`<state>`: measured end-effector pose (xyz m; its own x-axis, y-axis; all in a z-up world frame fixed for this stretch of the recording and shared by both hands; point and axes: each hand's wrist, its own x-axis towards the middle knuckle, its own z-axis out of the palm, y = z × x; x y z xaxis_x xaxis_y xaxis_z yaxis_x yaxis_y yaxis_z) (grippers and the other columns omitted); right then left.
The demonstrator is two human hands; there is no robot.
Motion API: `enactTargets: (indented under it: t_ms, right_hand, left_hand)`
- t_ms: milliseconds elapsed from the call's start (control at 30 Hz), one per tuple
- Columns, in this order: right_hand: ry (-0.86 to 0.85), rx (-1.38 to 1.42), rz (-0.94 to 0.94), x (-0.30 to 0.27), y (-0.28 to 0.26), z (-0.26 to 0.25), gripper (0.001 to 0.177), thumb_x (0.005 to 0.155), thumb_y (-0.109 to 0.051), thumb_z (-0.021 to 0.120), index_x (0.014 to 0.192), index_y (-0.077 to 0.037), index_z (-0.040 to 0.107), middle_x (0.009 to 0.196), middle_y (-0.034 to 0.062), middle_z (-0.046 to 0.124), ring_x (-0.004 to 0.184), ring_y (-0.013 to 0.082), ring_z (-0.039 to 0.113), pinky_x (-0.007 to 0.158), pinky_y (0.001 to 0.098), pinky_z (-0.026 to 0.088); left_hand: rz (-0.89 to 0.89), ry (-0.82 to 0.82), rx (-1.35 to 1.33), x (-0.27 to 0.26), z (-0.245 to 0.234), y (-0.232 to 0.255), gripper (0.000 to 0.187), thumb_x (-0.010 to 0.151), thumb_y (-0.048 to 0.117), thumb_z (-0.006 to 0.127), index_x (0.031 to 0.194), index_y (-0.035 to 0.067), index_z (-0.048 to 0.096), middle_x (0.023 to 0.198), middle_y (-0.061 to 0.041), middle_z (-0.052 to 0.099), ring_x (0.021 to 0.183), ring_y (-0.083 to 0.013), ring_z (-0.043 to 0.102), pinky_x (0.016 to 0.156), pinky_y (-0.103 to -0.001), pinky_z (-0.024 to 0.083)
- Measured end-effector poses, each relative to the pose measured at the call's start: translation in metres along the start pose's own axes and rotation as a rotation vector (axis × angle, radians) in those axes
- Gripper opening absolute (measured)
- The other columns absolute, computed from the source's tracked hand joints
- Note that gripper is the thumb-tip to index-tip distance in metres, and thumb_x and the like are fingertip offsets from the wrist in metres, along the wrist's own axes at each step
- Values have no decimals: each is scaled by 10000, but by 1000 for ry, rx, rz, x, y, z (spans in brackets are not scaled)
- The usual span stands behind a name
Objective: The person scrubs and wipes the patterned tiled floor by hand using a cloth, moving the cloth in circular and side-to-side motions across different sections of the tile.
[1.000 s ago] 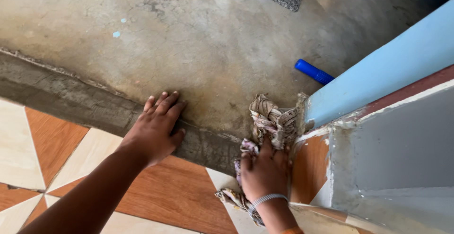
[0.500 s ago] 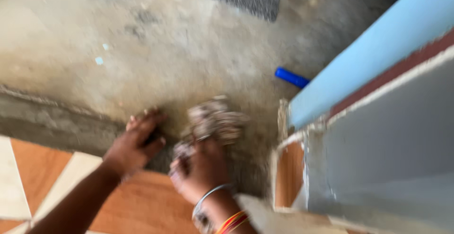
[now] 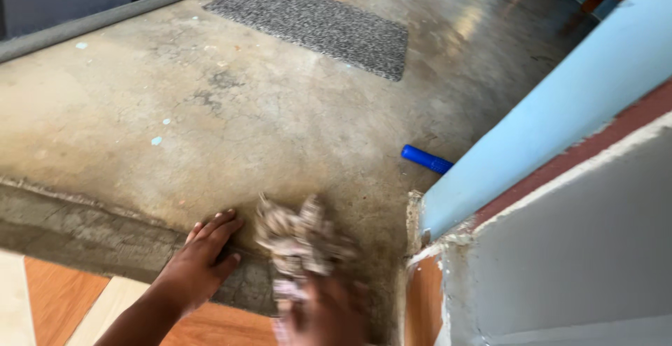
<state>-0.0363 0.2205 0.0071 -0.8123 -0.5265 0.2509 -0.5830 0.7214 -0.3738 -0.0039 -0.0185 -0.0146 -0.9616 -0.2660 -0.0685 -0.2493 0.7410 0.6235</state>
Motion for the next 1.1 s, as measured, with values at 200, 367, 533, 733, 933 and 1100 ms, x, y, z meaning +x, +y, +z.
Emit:
enactTargets:
  t_ms: [200, 367, 533, 733, 933, 1100]
  right_hand:
    - [-59, -216, 428, 7, 10, -6, 731, 820, -493, 614, 1486, -211, 502, 1414, 215, 519, 1348, 419, 422, 1169, 582, 218]
    - [11, -67, 208, 12, -29, -6, 692, 826, -427, 664, 1409, -78, 534, 1340, 274, 539, 1265, 481, 462, 1078, 545, 354]
    - [-169, 193, 34, -5, -119, 9, 702, 830, -318, 657, 1436, 0, 501, 1267, 271, 531, 1157, 457, 517, 979, 535, 440]
    - [-151, 384, -373, -66, -246, 59, 756, 757, -305, 724, 1450, -35, 591, 1471, 350, 445, 1393, 515, 386, 1181, 624, 173]
    - [-210, 436, -726, -70, -330, 105, 666, 692, -398, 711, 1332, -218, 672, 1460, 241, 522, 1391, 431, 450, 1216, 543, 280]
    - [-349, 328, -762, 3, -361, 126, 386, 859, -372, 654, 1203, -210, 723, 1292, 142, 615, 1206, 358, 574, 1010, 524, 509]
  left_hand:
    - [-46, 43, -289, -4, -9, 9, 625, 872, 227, 686, 1461, 214, 475, 1574, -67, 413, 1469, -257, 366, 1205, -365, 317]
    - [-80, 229, -379, -57, -31, 17, 557, 891, 197, 650, 1435, 195, 529, 1526, -84, 492, 1428, -273, 446, 1139, -371, 382]
    - [-1, 478, -155, -148, -45, -20, 534, 866, 112, 623, 1394, 95, 551, 1472, -172, 527, 1424, -361, 414, 1107, -435, 357]
    - [-172, 639, 136, -248, -76, -93, 494, 896, 159, 616, 1386, 116, 574, 1423, -161, 593, 1430, -348, 454, 1166, -466, 342]
    - [-457, 851, 291, -336, -110, -146, 522, 926, 134, 596, 1439, 43, 555, 1493, -231, 539, 1409, -428, 455, 1134, -524, 395]
    - [-533, 1039, 228, -420, -111, -222, 592, 903, 126, 588, 1476, 19, 490, 1546, -272, 448, 1450, -452, 407, 1115, -534, 369]
